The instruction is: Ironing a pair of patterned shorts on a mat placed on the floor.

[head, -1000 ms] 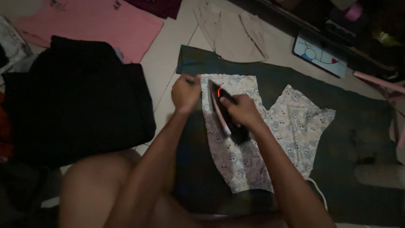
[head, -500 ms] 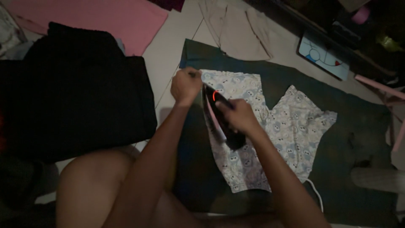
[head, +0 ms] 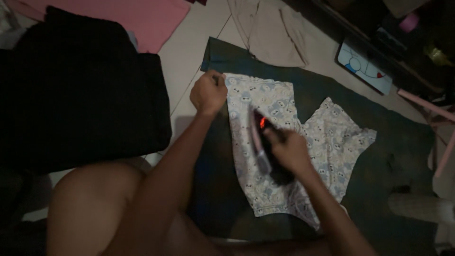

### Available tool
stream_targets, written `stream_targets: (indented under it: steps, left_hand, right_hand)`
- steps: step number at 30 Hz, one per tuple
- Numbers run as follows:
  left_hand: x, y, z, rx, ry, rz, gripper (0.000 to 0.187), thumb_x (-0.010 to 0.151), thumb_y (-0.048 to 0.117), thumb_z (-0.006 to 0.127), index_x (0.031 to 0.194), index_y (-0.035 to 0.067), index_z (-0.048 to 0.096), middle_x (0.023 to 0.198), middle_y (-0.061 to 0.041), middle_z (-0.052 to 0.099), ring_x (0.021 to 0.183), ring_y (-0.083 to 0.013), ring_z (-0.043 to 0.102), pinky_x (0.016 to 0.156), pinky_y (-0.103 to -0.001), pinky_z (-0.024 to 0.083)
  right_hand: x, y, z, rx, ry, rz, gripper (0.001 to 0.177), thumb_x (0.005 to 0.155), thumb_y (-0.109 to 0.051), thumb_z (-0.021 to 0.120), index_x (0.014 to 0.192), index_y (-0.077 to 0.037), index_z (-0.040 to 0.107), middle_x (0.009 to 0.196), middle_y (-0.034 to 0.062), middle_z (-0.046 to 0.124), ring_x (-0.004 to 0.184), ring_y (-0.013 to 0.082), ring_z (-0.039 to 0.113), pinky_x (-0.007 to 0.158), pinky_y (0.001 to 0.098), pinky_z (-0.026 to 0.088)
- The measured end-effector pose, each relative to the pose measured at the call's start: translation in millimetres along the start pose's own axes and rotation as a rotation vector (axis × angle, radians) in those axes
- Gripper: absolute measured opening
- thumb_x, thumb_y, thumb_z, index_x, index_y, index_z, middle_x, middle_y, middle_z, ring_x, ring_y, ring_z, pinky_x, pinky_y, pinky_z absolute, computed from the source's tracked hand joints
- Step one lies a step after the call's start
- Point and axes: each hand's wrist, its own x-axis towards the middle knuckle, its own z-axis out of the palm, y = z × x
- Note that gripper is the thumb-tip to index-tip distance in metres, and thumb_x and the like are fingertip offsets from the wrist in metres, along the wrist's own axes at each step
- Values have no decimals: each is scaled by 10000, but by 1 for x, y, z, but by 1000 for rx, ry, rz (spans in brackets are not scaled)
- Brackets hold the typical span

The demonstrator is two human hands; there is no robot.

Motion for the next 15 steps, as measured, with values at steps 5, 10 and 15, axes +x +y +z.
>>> stream_targets:
  steps: [5,10,15]
  left_hand:
    - [-5,-10,6,9,55,116,146,908,276,719,874,135,736,829,-132,744,808,-381,706,682,-504,532]
    - [-4,18,-3,-41,158,327,176,881,227,714,969,78,681,913,-144,722,849,-397,683,714,-532,499]
    - [41,39,81,77,-26,795,96,889,127,670,978,115,708,953,-160,663,944,-397,637,805,-564,480]
  right_hand:
    - [35,-20,-32,144,88,323,565,921,-515,694,896,46,753,719,210,721,646,296,735,588,441,541]
    - [19,-21,-24,248,-112,325,522,938,-507,645,939,0,770,677,181,701,562,274,660,520,418,487]
    - [-38,-6,4,98,-69,73,537,916,-518,644,944,5,764,672,208,710,585,301,705,557,444,514]
